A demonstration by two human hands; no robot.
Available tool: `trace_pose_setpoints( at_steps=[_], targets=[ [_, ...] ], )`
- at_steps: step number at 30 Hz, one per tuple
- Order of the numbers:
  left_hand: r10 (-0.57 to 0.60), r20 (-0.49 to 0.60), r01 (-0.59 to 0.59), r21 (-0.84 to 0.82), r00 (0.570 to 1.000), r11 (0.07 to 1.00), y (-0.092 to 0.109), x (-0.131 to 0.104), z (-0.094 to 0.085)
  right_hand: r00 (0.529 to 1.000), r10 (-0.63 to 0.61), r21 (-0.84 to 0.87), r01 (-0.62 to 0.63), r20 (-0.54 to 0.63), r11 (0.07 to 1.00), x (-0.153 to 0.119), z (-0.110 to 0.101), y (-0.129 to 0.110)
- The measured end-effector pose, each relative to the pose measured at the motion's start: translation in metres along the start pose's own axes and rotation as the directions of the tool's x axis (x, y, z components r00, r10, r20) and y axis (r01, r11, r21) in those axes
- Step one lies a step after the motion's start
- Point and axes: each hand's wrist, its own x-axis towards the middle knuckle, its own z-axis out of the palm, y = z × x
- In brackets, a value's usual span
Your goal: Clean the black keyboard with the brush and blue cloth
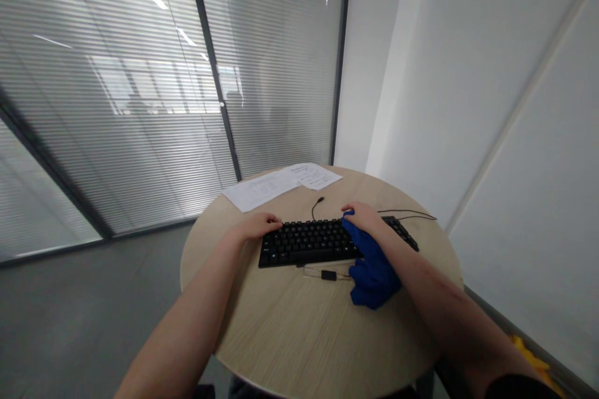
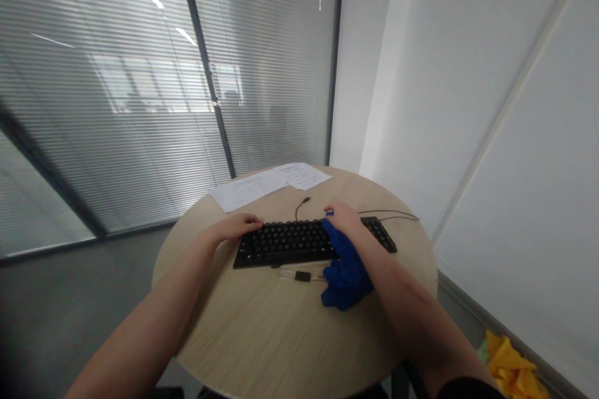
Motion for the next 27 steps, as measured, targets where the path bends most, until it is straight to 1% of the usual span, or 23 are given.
trace_pose_setpoints(
  at_steps=[3,8,11,15,21,27],
  targets=[
    [-0.009,0.002,0.009,-0.006,1.000,1.000,0.0010,-0.0010,-0.0006,1.000,0.000,-0.020,0.000,0.000,1.000,-0.0011,-0.0004,-0.0025],
    [-0.015,0.003,0.015,-0.017,1.000,1.000,0.0035,-0.0035,-0.0009,0.998,-0.054,-0.017,0.054,0.018,0.998,-0.0032,-0.0015,-0.0019],
    [-0.027,0.002,0.027,-0.017,1.000,0.999,0.0031,-0.0030,-0.0006,0.999,-0.037,-0.004,0.038,0.019,0.999,-0.0024,-0.0009,0.0001],
    [-0.007,-0.009,0.007,-0.009,1.000,1.000,0.0021,-0.0019,-0.0005,1.000,-0.012,0.003,0.012,0.012,1.000,-0.0002,0.0021,0.0009],
    [-0.036,0.001,0.036,-0.015,0.999,0.999,0.0034,-0.0027,-0.0003,1.000,-0.019,-0.009,0.019,-0.003,1.000,0.0007,0.0053,-0.0004],
    [-0.014,-0.004,0.014,0.011,1.000,1.000,0.0026,-0.0020,-0.0001,1.000,-0.016,-0.024,0.016,0.005,1.000,0.0006,0.0050,-0.0006]
  ],
)
